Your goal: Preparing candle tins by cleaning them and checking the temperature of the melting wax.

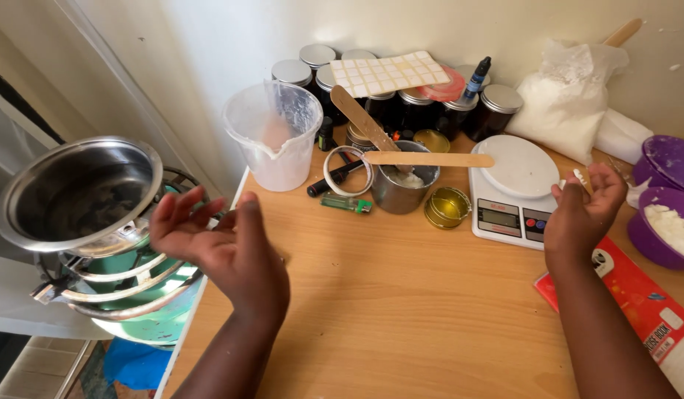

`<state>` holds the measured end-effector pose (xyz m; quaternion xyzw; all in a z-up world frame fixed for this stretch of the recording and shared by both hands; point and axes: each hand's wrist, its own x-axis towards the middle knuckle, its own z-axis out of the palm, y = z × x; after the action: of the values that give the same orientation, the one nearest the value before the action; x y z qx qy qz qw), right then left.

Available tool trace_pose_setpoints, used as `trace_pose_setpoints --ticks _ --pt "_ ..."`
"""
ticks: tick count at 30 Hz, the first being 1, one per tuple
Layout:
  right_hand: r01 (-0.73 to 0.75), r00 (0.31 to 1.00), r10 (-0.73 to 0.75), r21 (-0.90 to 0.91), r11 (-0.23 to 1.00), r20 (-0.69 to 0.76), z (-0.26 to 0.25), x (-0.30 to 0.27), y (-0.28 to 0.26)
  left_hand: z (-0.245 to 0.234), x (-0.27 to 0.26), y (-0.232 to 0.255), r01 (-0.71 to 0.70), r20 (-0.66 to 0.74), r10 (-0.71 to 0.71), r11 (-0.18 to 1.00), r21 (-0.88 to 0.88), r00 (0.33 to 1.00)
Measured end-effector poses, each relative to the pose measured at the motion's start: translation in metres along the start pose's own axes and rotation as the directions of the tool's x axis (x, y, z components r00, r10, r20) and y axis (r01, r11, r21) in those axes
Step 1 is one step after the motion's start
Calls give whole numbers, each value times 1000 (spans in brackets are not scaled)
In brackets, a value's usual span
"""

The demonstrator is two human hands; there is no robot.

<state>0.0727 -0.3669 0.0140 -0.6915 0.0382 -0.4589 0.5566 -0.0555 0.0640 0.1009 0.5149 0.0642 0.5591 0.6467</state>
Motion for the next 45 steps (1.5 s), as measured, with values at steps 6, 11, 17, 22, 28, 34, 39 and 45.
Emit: trace_pose_setpoints --ticks 6,11,17,22,28,34,39,45 --pt "152 987 -153 32 988 56 14 -20 -29 -30 53 -51 368 -469 -270 921 129 841" --pt "240 957 -243 34 970 158 31 -50 -73 -32 77 -52 688 -635 -533 726 -3 559" --pt "300 909 -303 55 952 287 38 -69 -89 -57 97 -117 873 -473 -810 462 -155 345" --pt "277 895 -269 30 960 356 39 -78 -92 -69 110 -131 894 -163 -928 367 -256 335" --pt "327 829 -343 116 938 441 40 -79 -78 -94 130 -170 901 4 -956 275 -337 293" --pt "377 782 -382 113 919 492 42 -74 -70 -98 144 -181 868 64 -942 276 -412 329" --pt "393 758 -409 145 908 509 41 -77 -78 -108 153 -191 835 41 -925 322 -446 378" --pt "370 782 -331 33 928 528 40 -84 -93 -99 144 -173 785 114 -923 241 -571 366"
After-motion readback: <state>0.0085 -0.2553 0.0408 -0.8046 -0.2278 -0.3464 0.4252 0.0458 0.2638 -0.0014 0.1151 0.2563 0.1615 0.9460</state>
